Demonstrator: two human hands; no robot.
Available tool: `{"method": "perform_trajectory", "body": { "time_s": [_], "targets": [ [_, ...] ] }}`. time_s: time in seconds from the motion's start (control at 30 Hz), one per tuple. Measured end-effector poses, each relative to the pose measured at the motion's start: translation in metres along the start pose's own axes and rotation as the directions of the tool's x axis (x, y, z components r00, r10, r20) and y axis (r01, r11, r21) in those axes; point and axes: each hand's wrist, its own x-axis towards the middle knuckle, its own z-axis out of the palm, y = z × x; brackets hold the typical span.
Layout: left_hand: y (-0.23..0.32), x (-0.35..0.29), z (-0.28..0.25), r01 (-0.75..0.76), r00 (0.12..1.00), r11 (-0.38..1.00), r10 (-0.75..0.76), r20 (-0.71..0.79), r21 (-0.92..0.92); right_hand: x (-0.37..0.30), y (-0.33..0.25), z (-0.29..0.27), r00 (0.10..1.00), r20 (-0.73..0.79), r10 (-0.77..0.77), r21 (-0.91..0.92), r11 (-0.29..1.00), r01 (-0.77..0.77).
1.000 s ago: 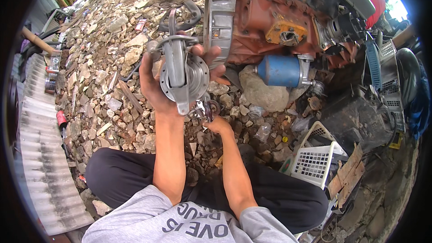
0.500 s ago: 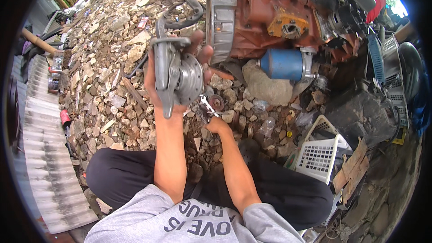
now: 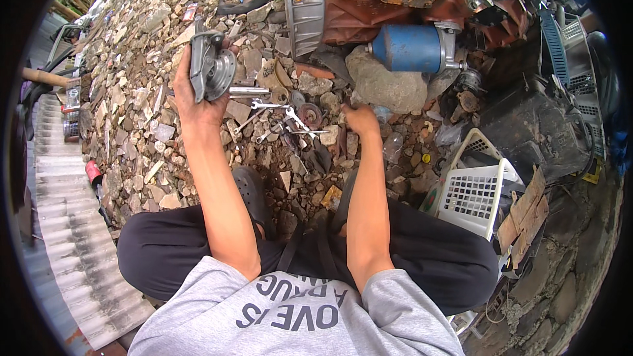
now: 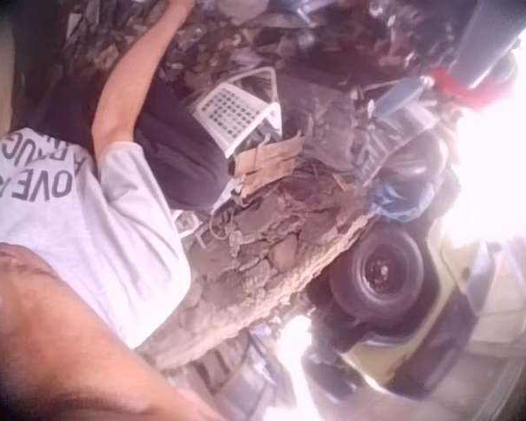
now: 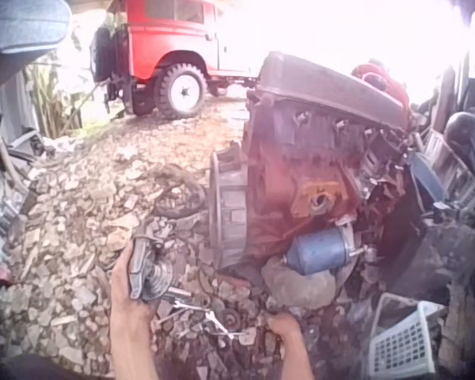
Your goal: The person sits on the ground and cleans a small cylindrical mechanical part using a cloth. They wipe the exterior and interior surfaces repeatedly, turning the part over to access different areas.
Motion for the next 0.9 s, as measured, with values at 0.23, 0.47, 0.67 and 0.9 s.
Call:
{"method": "perform_trajectory", "body": {
  "time_s": [0.23,0.47,0.67,0.9],
  "targets": [
    [-0.009,0.028,-0.112,0.087,0.938,0.931,0.044,-0.344,0.355,0.000,0.007,0.025,1.000,-0.028,0.014,0.081,0.997,-0.012],
    [-0.072,0.008,-0.166,0.306,0.835,0.882,-0.069,-0.545,0.358,0.002,-0.003,0.044,0.982,0.165,0.089,0.196,0.973,-0.121],
    [-0.098,0.032,-0.246,0.268,0.818,0.905,-0.032,-0.574,0.331,-0.002,0.001,0.055,0.996,0.076,0.037,0.370,0.927,-0.062],
    [-0.097,0.059,-0.280,0.277,0.819,0.653,0.223,-0.529,0.705,0.015,0.023,0.067,0.984,0.128,0.121,0.482,0.860,-0.168]
  ]
}}
